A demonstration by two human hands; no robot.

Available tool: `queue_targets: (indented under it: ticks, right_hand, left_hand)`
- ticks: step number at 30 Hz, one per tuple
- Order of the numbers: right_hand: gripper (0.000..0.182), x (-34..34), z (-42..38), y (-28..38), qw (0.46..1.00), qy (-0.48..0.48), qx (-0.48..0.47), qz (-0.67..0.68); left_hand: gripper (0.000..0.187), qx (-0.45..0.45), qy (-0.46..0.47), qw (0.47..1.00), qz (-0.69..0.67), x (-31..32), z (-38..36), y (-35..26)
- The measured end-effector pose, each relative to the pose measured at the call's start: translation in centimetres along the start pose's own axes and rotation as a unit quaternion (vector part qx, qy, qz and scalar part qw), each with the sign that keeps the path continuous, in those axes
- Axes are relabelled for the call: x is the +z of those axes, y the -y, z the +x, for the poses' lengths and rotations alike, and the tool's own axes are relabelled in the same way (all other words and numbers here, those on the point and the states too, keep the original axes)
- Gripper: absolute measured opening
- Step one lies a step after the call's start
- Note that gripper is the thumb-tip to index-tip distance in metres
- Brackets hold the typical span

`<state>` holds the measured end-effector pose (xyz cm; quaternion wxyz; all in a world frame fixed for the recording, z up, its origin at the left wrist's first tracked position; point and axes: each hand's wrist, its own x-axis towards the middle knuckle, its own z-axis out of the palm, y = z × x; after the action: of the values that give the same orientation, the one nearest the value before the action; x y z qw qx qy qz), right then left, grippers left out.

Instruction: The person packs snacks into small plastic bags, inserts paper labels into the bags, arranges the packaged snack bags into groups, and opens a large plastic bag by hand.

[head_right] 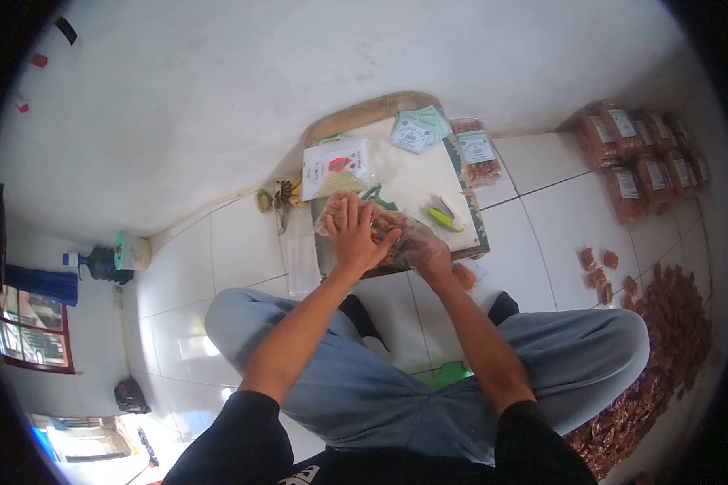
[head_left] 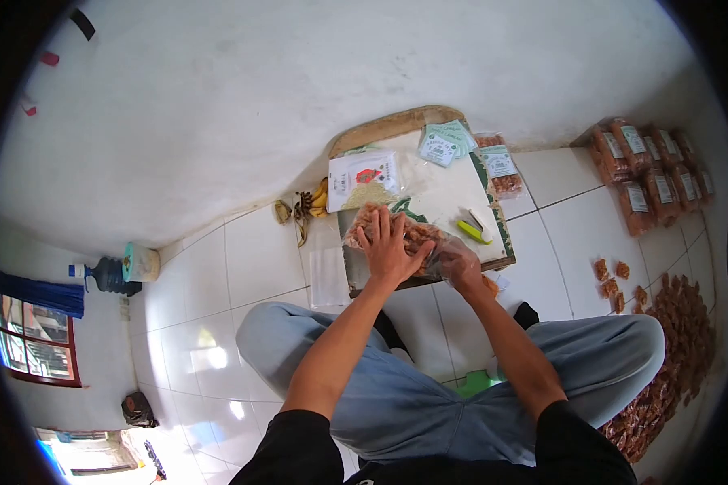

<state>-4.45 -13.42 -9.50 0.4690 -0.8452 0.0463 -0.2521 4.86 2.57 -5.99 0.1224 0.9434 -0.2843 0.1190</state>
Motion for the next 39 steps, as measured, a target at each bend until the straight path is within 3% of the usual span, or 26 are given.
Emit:
queue_targets:
  ticks: [2,4,7,9,10,12,14,16,17,19,23,25,27,29,31,33,34,38,39]
  right_hand:
    - [0.011,-0.4,0.0,-0.2,0.999,0.011,-0.034,0.010]
    - [0.008,-0.4,-0.6,0.3,0.996,-0.026,0.086,0.013]
    - [0.011,0.2,-0.9,-0.4,0.990,-0.067,0.120,-0.038]
    - [0.012,0.9,-1.2,-1.2,0.990,-0.080,0.119,0.019]
    - [0.014,1.0,-1.3,-1.6,0.986,-0.092,0.117,0.076]
    - [0.018,0.9,-0.7,-1.4,0.990,-0.085,0.099,0.047]
    - [0.023,0.5,0.4,-0.3,0.993,-0.078,0.082,0.020]
    - [0.026,-0.6,1.7,2.3,0.942,0.014,0.321,0.101]
    - [0.026,-0.4,1.7,1.8,0.941,0.014,0.322,0.101]
    - [0.029,0.4,1.5,0.6,0.970,-0.009,0.237,0.058]
    - [0.030,0.7,1.9,0.5,0.953,0.024,0.282,0.110]
    - [0.030,3.2,0.9,-3.0,0.969,-0.018,0.112,0.221]
    - [0.030,3.6,0.8,-3.5,0.960,-0.006,0.159,0.230]
    - [0.030,2.7,0.9,-3.0,0.950,0.009,0.205,0.236]
    - [0.030,-0.3,1.5,0.1,0.956,0.055,0.262,0.117]
    - [0.028,-0.7,1.1,0.6,0.947,0.064,0.290,0.122]
    - [0.027,-0.8,1.1,0.9,0.937,0.069,0.316,0.128]
    - [0.027,-0.7,0.9,1.1,0.963,0.100,0.242,0.061]
    - [0.027,-0.1,0.7,0.4,0.978,0.079,0.178,0.079]
  left_hand:
    - [0.089,-0.007,0.004,1.000,-0.010,0.0,0.1,0.0]
    - [0.092,-0.015,0.008,1.000,-0.019,0.0,0.1,0.0]
    - [0.088,0.036,-0.006,0.999,-0.014,-1.2,0.3,-0.3]
    - [0.083,0.148,0.035,0.988,0.010,-1.4,0.7,-0.3]
    - [0.083,0.149,0.035,0.988,0.009,-1.2,1.1,-0.2]
    - [0.072,0.234,0.046,0.967,-0.088,-1.0,1.8,0.0]
    - [0.070,0.242,0.055,0.964,-0.093,-1.3,2.2,-0.2]
    - [0.067,0.250,0.063,0.961,-0.098,-1.8,2.6,-0.5]
    - [0.070,0.256,0.069,0.959,-0.101,-1.9,2.7,-0.6]
    - [0.073,0.262,0.076,0.956,-0.104,-2.1,3.0,-0.6]
    - [0.069,0.298,0.091,0.943,-0.116,-1.6,3.1,-0.6]
    - [0.069,0.308,0.103,0.938,-0.117,-1.4,3.0,-0.6]
    - [0.067,0.318,0.106,0.932,-0.134,-1.5,3.1,-0.5]
    - [0.062,0.291,0.070,0.941,-0.157,-1.6,3.4,-0.2]
    - [0.057,0.261,0.035,0.947,-0.182,-1.4,3.6,0.6]
    - [0.042,0.117,-0.024,0.983,-0.139,-1.0,3.4,2.0]
    - [0.042,0.112,-0.025,0.984,-0.138,-0.7,3.2,2.6]
    - [0.033,0.090,-0.040,0.992,-0.075,0.1,2.3,3.5]
    - [0.033,0.094,-0.046,0.991,-0.079,0.2,2.2,3.3]
